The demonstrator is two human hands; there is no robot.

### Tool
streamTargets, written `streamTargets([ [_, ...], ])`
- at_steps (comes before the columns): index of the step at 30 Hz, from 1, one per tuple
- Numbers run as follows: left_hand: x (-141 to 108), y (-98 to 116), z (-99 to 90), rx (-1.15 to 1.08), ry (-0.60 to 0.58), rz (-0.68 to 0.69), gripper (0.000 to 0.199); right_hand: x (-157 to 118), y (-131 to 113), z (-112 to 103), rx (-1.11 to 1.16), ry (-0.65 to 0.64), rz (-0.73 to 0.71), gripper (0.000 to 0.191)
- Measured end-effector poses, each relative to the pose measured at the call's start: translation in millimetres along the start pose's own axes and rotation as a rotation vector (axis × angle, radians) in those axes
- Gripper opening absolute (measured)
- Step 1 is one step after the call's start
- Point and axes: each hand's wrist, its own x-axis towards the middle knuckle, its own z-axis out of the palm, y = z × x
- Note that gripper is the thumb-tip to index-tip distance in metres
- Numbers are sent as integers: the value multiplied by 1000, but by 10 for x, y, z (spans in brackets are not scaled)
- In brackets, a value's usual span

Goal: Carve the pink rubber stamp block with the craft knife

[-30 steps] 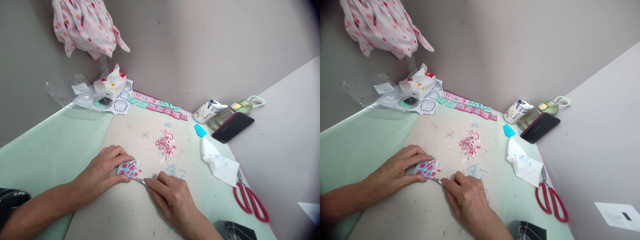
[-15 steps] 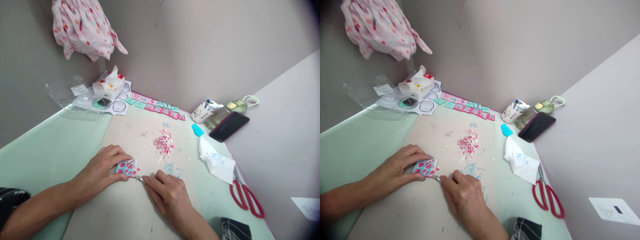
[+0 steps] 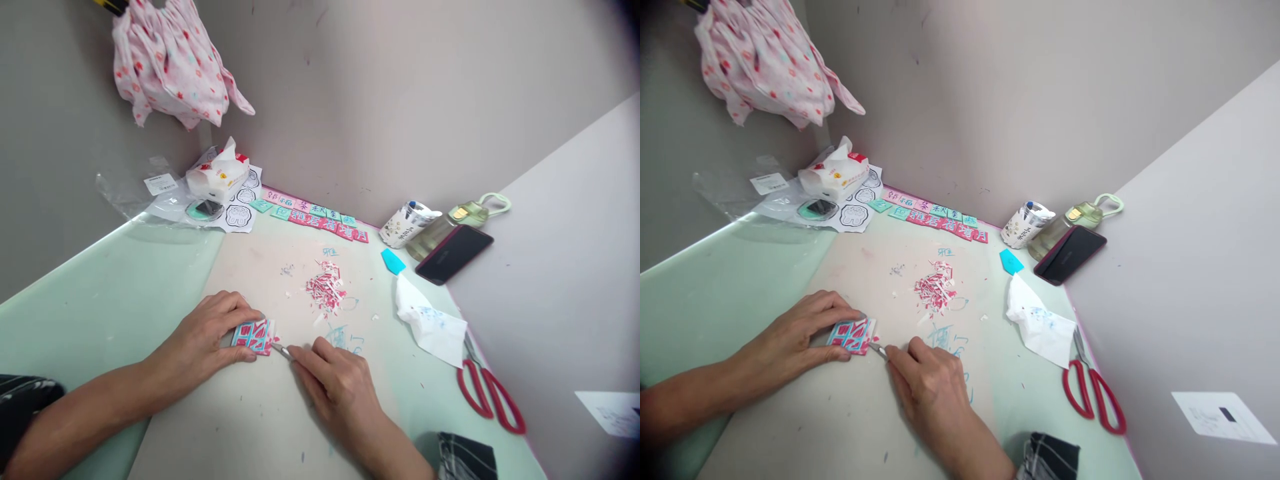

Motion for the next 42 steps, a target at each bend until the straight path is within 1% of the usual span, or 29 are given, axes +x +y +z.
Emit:
streamTargets([
  [4,-14,-13,4,-9,-9,-2,33,4,0,-26,70,-18,10,29],
  [7,-24,-21,7,-7,-2,0,32,-2,1,-36,79,-10,-4,28],
  [12,-27,-12,-2,5,-2,7,30,11,2,-18,19,-15,-18,30],
  [17,-11,1,-8,-7,-7,12,30,42,-35,22,-35,17,-17,33],
  [21,-17,13,-6,-16,-18,-22,28,34,-53,35,-75,46,-33,34],
  [29,-29,8,-3,-21,-41,-56,31,34,-23,15,-45,19,-20,33],
  [35,-15,0,8,-32,-51,-50,29,67,-17,54,-84,42,-51,32],
  [42,-33,-14,5,-48,-59,-49,32,35,-10,42,-89,76,-50,32],
])
